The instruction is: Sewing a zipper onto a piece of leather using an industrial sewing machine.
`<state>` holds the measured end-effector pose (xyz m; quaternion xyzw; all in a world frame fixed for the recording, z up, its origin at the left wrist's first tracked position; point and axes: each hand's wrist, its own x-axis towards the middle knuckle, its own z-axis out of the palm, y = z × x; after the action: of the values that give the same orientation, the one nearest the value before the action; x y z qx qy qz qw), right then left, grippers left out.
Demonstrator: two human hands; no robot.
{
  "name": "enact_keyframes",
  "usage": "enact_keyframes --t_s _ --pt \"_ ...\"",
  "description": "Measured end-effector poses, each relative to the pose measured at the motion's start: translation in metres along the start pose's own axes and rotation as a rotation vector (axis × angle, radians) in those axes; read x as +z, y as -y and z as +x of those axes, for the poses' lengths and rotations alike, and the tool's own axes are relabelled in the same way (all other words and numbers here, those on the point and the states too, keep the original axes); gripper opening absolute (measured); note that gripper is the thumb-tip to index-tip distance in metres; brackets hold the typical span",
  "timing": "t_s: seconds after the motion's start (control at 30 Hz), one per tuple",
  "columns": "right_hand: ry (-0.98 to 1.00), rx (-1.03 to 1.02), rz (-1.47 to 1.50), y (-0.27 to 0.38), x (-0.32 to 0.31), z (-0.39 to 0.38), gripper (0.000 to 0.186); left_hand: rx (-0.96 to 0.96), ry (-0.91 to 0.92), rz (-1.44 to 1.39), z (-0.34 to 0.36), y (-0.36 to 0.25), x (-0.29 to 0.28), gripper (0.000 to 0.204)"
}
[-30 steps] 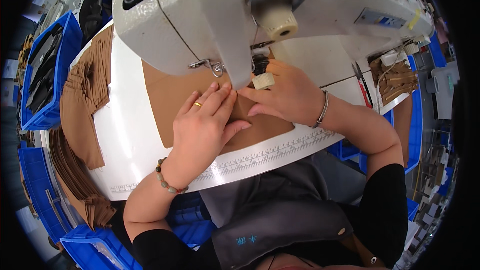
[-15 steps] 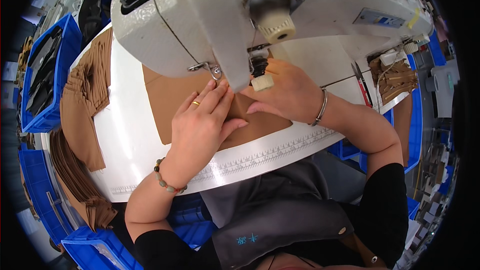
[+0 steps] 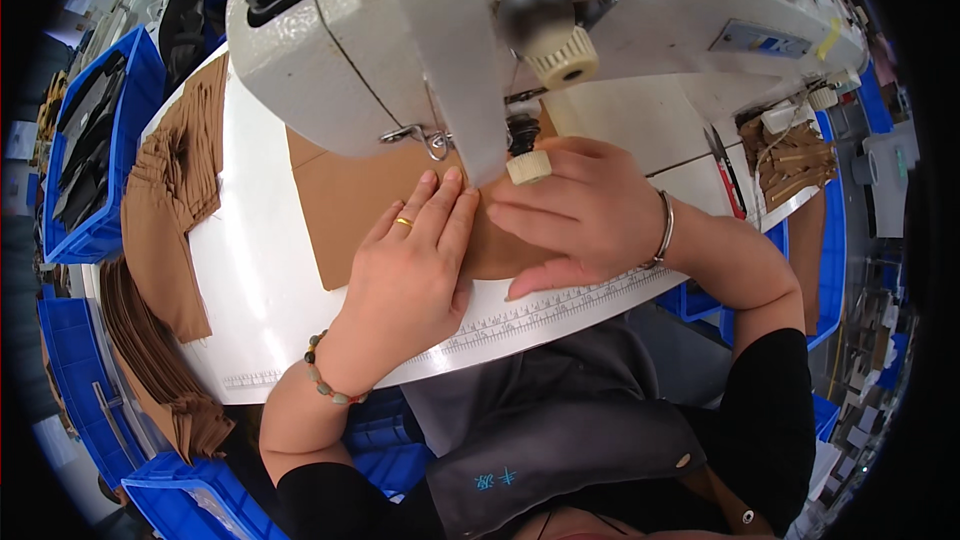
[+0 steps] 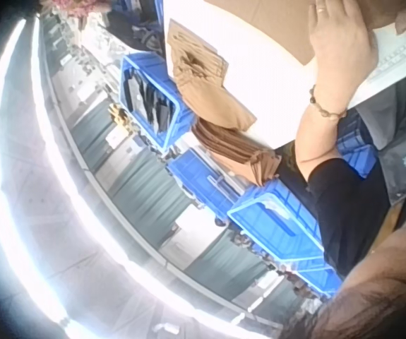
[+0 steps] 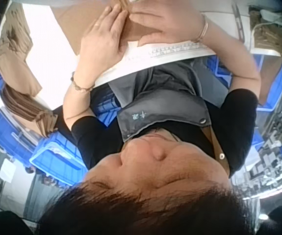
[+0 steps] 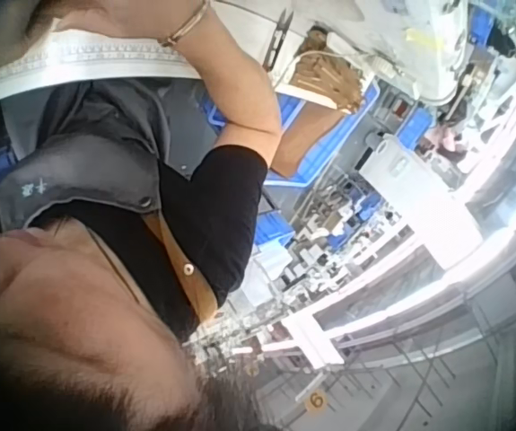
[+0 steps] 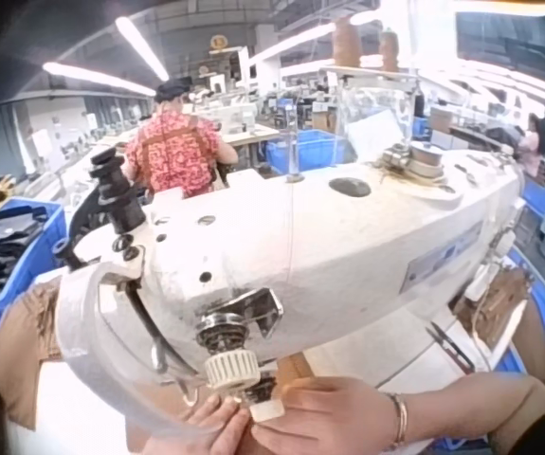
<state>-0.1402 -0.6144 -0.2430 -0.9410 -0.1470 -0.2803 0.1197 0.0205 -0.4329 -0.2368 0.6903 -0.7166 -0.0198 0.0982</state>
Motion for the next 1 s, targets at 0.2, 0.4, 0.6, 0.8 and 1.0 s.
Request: enact_keyframes --t_s 0.2,0.4,0.6,0.8,1.0 --pt "-0.266 -0.318 -0.116 0.019 0.008 -0.014 0.031 -0.193 -0.113 -0.279 0.012 0.016 -0.003 0.028" --pt "-0.027 -0.047 -0.175 0.003 0.025 -0.011 0.014 -0.285 -0.101 -0.458 0.014 0.021 -0.010 0.040" --pt "0.062 0.073 -0.206 -0.001 0.034 -0.011 0.020 -0.313 -0.090 -0.523 0.012 0.022 -0.013 0.042" --pt "0.116 0.095 -0.190 -0.001 0.033 -0.011 0.019 -0.322 -0.040 -0.518 0.012 0.021 -0.016 0.038" --pt "0.031 0.137 -0.025 -0.005 0.041 -0.021 0.015 -0.086 -0.088 -0.160 0.000 -0.002 0.007 0.043"
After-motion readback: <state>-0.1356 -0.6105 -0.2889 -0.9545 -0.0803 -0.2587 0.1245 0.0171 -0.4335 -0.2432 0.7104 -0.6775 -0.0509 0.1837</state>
